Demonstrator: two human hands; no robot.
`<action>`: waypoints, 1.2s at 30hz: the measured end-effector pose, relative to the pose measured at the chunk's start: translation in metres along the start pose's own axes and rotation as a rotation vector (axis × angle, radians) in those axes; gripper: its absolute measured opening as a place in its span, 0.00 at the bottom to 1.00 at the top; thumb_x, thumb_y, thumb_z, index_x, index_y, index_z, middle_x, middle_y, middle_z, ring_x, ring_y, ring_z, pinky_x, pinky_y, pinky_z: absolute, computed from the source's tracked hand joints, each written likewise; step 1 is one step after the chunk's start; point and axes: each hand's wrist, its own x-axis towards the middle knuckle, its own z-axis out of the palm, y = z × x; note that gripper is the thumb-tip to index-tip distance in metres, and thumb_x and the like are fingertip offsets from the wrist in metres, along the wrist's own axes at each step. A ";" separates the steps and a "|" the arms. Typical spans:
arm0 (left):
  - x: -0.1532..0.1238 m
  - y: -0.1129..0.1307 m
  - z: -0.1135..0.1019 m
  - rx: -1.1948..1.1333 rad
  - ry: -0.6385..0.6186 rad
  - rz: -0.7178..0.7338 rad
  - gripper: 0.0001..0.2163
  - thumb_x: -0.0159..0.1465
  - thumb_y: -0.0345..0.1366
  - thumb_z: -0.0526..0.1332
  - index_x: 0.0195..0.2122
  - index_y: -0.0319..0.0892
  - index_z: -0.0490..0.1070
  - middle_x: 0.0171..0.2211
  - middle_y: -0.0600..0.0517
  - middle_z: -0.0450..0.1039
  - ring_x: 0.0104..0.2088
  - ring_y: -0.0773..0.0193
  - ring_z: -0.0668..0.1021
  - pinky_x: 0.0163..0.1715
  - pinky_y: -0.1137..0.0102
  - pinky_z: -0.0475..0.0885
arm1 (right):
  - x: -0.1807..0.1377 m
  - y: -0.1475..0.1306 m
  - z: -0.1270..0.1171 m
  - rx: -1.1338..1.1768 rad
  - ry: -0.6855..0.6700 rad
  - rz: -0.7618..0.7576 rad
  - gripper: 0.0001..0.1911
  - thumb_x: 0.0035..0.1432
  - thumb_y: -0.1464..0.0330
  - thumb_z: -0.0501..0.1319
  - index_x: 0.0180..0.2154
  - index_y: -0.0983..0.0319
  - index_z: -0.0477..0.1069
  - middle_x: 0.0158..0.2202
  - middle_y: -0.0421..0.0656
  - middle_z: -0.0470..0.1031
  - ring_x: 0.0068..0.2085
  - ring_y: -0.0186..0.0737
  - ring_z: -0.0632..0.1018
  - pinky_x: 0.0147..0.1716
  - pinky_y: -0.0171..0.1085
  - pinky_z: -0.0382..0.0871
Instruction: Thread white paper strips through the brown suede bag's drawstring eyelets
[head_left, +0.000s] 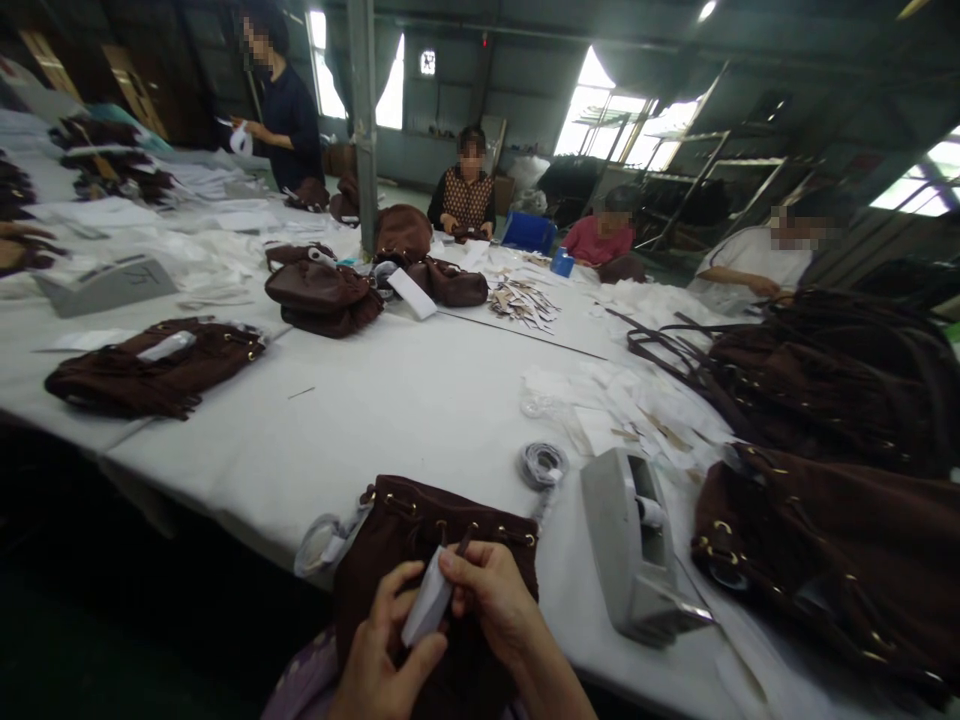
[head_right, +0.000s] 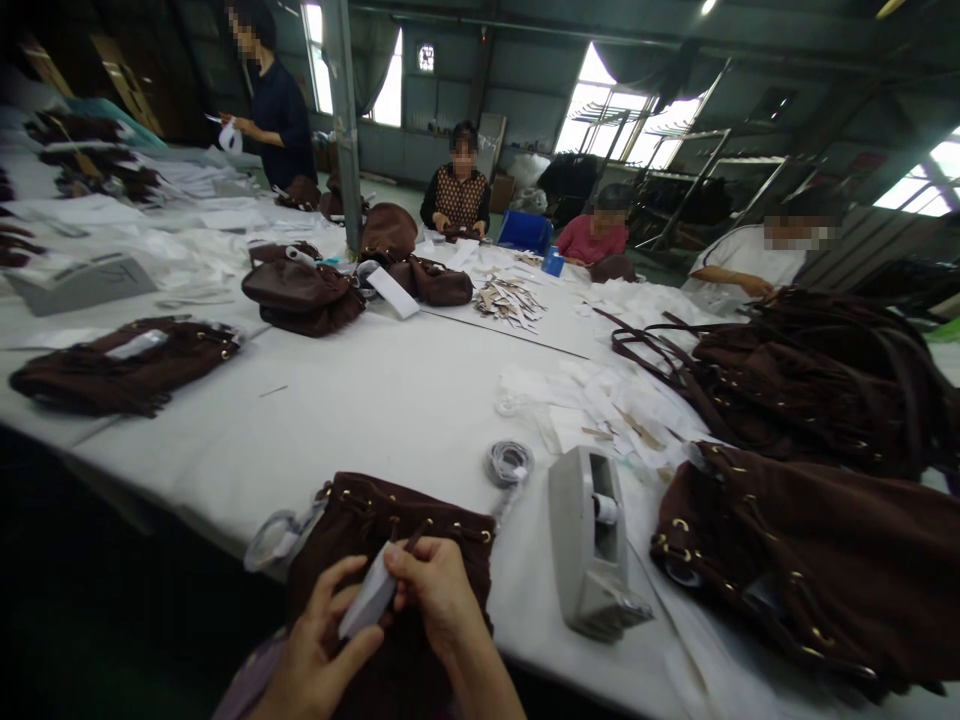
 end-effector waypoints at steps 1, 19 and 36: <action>0.001 0.008 0.002 -0.144 -0.003 -0.111 0.28 0.57 0.49 0.65 0.57 0.47 0.63 0.42 0.47 0.78 0.40 0.55 0.79 0.42 0.65 0.73 | 0.000 -0.001 -0.001 -0.016 0.003 -0.006 0.20 0.43 0.57 0.71 0.25 0.69 0.73 0.17 0.38 0.68 0.16 0.26 0.63 0.15 0.29 0.54; 0.024 0.024 0.010 -0.165 -0.155 -0.391 0.24 0.55 0.58 0.60 0.26 0.37 0.69 0.18 0.53 0.68 0.15 0.72 0.65 0.15 0.77 0.56 | 0.011 0.000 -0.005 0.013 0.121 0.124 0.25 0.43 0.49 0.67 0.22 0.64 0.65 0.11 0.28 0.51 0.13 0.22 0.48 0.12 0.28 0.36; 0.019 0.000 0.031 -0.368 0.104 -0.527 0.27 0.47 0.59 0.66 0.27 0.36 0.71 0.20 0.51 0.72 0.15 0.72 0.68 0.14 0.78 0.60 | 0.014 0.006 -0.010 0.084 0.037 0.109 0.25 0.41 0.51 0.70 0.28 0.67 0.70 0.13 0.26 0.49 0.15 0.20 0.43 0.15 0.29 0.32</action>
